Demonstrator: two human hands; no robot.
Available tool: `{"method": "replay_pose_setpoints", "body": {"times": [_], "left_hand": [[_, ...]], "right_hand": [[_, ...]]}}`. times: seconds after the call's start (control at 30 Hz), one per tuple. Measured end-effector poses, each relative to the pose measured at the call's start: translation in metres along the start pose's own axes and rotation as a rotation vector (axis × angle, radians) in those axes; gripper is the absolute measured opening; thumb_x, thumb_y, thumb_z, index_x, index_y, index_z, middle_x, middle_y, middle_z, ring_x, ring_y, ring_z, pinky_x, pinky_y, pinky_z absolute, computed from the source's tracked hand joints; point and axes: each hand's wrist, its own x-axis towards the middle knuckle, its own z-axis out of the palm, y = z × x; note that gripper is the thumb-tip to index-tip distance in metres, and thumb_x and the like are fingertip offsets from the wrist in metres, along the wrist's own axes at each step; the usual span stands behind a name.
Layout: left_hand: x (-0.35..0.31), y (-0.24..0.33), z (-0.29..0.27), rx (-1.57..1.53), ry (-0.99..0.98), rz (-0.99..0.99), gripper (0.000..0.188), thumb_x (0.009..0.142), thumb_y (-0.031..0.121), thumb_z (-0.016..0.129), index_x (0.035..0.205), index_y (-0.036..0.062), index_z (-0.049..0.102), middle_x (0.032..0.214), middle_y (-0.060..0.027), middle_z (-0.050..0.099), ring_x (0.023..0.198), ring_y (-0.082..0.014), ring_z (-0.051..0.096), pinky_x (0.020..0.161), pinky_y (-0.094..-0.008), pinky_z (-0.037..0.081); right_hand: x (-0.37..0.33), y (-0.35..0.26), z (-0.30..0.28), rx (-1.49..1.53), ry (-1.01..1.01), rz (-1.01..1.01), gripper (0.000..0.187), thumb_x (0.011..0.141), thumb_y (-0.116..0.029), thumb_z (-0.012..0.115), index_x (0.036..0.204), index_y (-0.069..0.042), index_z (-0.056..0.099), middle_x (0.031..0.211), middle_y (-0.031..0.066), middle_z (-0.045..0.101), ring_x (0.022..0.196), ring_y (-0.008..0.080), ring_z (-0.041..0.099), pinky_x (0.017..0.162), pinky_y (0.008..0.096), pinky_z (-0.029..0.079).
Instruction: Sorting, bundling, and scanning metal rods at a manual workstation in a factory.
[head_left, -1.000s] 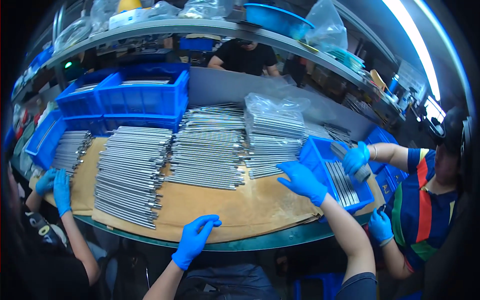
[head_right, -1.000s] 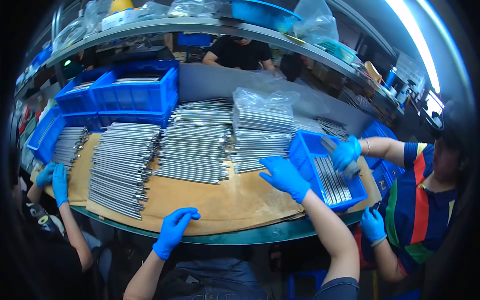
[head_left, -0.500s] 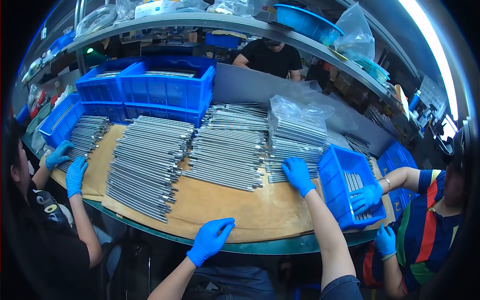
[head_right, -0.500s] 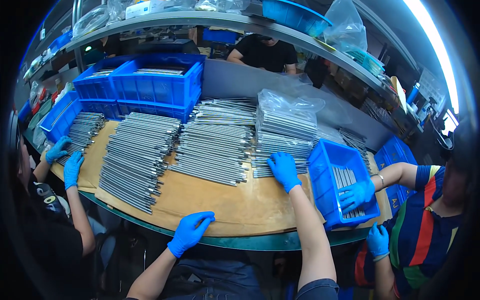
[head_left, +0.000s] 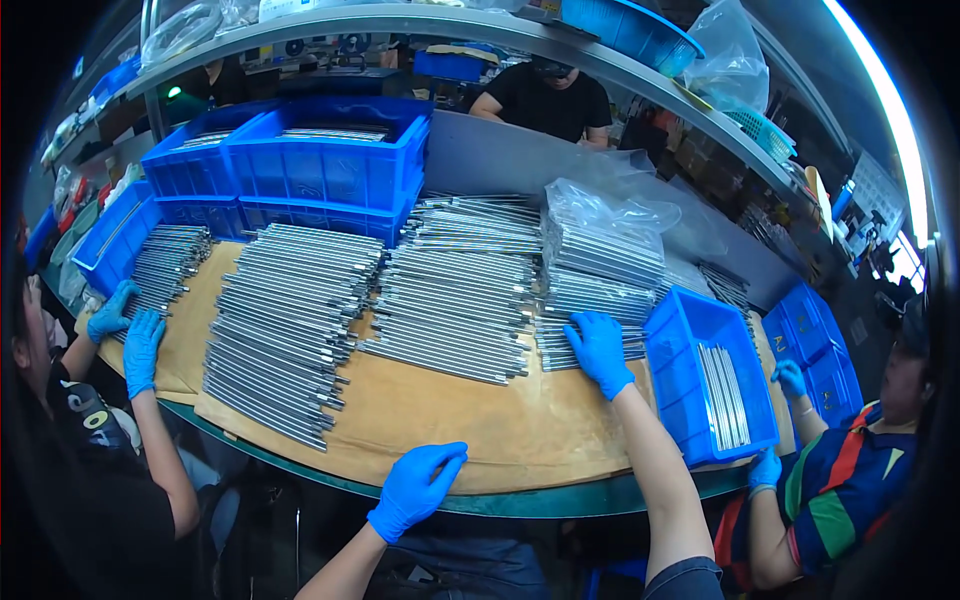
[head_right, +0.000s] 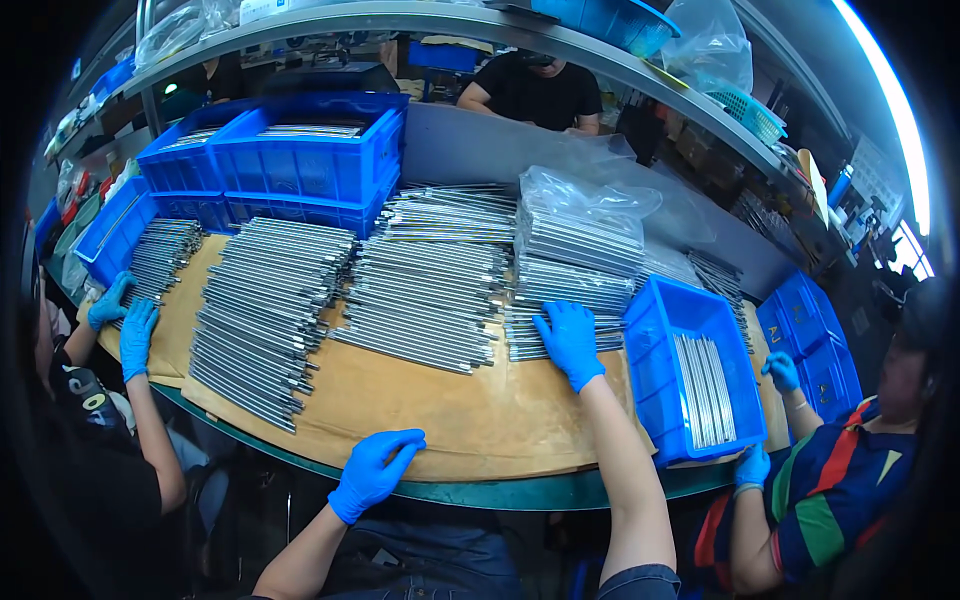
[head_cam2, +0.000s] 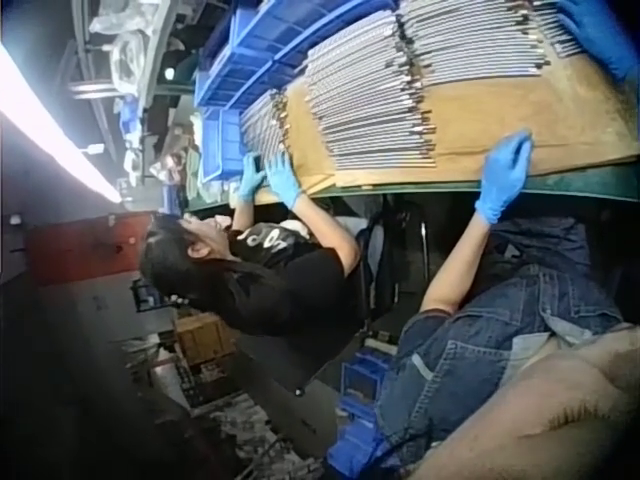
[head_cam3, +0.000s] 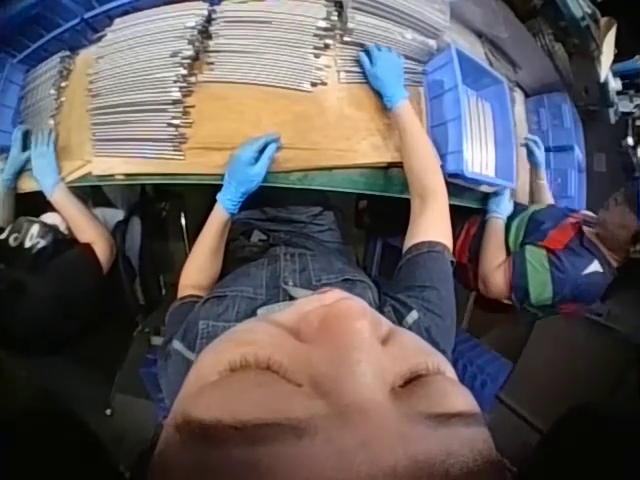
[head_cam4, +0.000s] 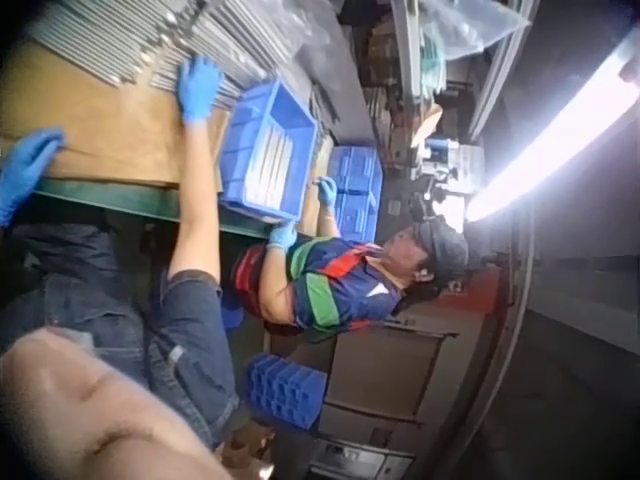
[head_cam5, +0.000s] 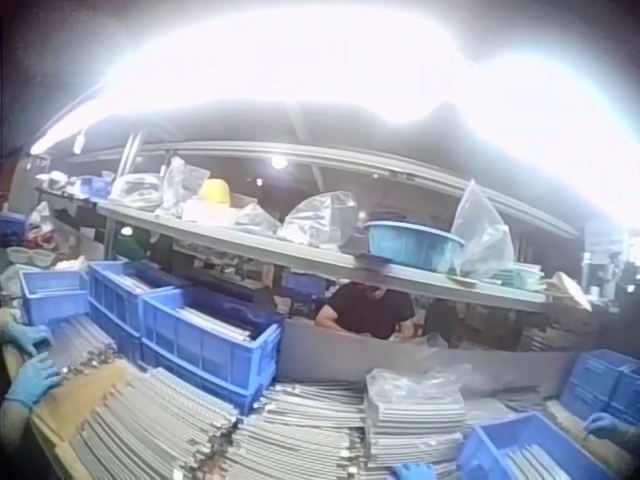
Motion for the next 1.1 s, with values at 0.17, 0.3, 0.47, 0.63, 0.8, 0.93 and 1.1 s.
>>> {"method": "replay_pose_setpoints", "body": {"times": [0.17, 0.3, 0.47, 0.63, 0.8, 0.93, 1.1], "left_hand": [[0.001, 0.003, -0.001, 0.012, -0.015, -0.013, 0.019, 0.086, 0.011, 0.057, 0.101, 0.0023, 0.063, 0.094, -0.0114, 0.066, 0.088, -0.0249, 0.064, 0.077, -0.0323, 0.049], [0.002, 0.002, -0.001, -0.001, -0.028, -0.018, 0.019, 0.086, 0.011, 0.058, 0.101, 0.0024, 0.064, 0.094, -0.0112, 0.066, 0.088, -0.0249, 0.063, 0.077, -0.0325, 0.049], [0.003, 0.001, -0.002, 0.016, -0.010, -0.001, 0.018, 0.085, 0.009, 0.058, 0.101, 0.0028, 0.064, 0.093, -0.0107, 0.066, 0.087, -0.0249, 0.063, 0.077, -0.0320, 0.048], [0.005, 0.001, -0.003, 0.014, -0.017, 0.005, 0.018, 0.085, 0.009, 0.057, 0.101, 0.0028, 0.064, 0.093, -0.0103, 0.067, 0.086, -0.0250, 0.063, 0.076, -0.0318, 0.048], [0.005, 0.001, -0.003, 0.020, -0.019, 0.002, 0.018, 0.085, 0.009, 0.058, 0.101, 0.0029, 0.064, 0.092, -0.0104, 0.067, 0.086, -0.0252, 0.063, 0.077, -0.0322, 0.048], [0.004, 0.002, 0.000, 0.017, -0.027, -0.005, 0.018, 0.084, 0.009, 0.058, 0.100, 0.0030, 0.064, 0.093, -0.0105, 0.067, 0.086, -0.0254, 0.063, 0.077, -0.0323, 0.048], [0.005, 0.005, -0.001, 0.004, -0.021, -0.009, 0.017, 0.084, 0.008, 0.058, 0.100, 0.0029, 0.064, 0.093, -0.0106, 0.067, 0.087, -0.0254, 0.063, 0.077, -0.0322, 0.048]], "right_hand": [[0.004, 0.007, 0.002, 0.026, -0.228, 0.092, 0.027, 0.084, -0.030, 0.057, 0.098, -0.007, 0.061, 0.094, 0.0134, 0.056, 0.089, 0.0304, 0.052, 0.079, 0.0424, 0.040], [-0.008, 0.007, 0.009, 0.062, -0.072, 0.043, 0.025, 0.084, -0.029, 0.057, 0.096, -0.007, 0.061, 0.091, 0.0131, 0.055, 0.087, 0.0303, 0.051, 0.078, 0.0424, 0.040], [-0.006, 0.008, 0.015, 0.042, -0.024, 0.010, 0.023, 0.084, -0.027, 0.057, 0.093, -0.006, 0.061, 0.092, 0.0131, 0.055, 0.088, 0.0307, 0.051, 0.076, 0.0425, 0.041], [-0.004, 0.006, 0.010, 0.063, -0.119, 0.104, 0.023, 0.084, -0.026, 0.056, 0.095, -0.006, 0.060, 0.091, 0.0130, 0.055, 0.087, 0.0309, 0.052, 0.077, 0.0415, 0.041], [-0.003, 0.003, 0.010, 0.166, -0.006, -0.052, 0.024, 0.084, -0.027, 0.058, 0.093, -0.005, 0.060, 0.089, 0.0131, 0.056, 0.084, 0.0308, 0.052, 0.075, 0.0405, 0.041], [0.010, 0.004, -0.004, 0.132, -0.150, -0.013, 0.026, 0.082, -0.028, 0.060, 0.094, -0.005, 0.060, 0.091, 0.0139, 0.057, 0.085, 0.0304, 0.053, 0.076, 0.0411, 0.042], [0.016, 0.033, -0.018, 0.325, -0.495, -0.080, 0.038, 0.076, -0.031, 0.065, 0.101, -0.003, 0.058, 0.099, 0.0160, 0.057, 0.091, 0.0313, 0.054, 0.081, 0.0414, 0.043]]}}
